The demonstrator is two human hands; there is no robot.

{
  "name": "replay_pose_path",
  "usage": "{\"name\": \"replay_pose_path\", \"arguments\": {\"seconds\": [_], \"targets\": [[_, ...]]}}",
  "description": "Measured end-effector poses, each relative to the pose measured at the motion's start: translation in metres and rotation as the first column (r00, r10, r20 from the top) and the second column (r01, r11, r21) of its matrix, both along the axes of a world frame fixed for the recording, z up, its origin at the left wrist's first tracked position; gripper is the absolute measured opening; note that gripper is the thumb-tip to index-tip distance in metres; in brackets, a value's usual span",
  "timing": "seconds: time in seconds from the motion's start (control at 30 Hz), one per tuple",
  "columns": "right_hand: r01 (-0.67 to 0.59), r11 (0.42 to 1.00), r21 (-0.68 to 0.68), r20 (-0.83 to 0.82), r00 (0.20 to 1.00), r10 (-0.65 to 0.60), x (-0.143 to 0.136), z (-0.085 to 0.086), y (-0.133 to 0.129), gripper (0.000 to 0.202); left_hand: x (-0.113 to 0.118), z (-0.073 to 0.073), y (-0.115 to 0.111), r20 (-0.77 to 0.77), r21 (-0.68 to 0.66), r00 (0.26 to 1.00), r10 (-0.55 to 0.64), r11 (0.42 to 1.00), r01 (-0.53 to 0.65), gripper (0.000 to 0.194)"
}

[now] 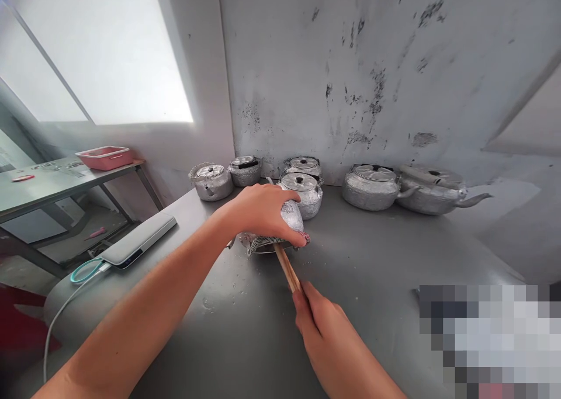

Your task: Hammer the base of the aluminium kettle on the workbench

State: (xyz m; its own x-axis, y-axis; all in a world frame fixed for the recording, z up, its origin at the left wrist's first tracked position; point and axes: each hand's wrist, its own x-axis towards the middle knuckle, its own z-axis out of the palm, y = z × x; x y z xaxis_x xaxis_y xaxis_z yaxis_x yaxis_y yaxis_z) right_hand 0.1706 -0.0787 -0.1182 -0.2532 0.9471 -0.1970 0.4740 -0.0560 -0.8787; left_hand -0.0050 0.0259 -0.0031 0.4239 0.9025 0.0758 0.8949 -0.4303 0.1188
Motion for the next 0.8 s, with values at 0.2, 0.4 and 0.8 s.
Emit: {"name": "replay_pose_path", "arguments": {"seconds": [0.2, 0.4, 0.8], "targets": [[0.018, 0.996, -0.083, 0.018, 1.0, -0.016, -0.003, 0.007, 0.0, 0.033, 0.0, -0.001, 0.001, 0.01, -0.003, 1.0, -0.014, 1.0, 0.014, 0.09], [0.017, 0.989, -0.144, 0.016, 1.0, -0.015, -0.003, 0.008, 0.003, 0.037, 0.0, -0.001, 0.001, 0.006, 0.012, 1.0, -0.013, 1.0, 0.013, 0.091], [-0.049, 0.999, -0.007, 0.111, 0.993, 0.05, 0.001, 0.001, 0.005, 0.039, 0.0, -0.001, 0.0, 0.001, 0.005, 1.0, -0.013, 1.0, 0.013, 0.09]]}}
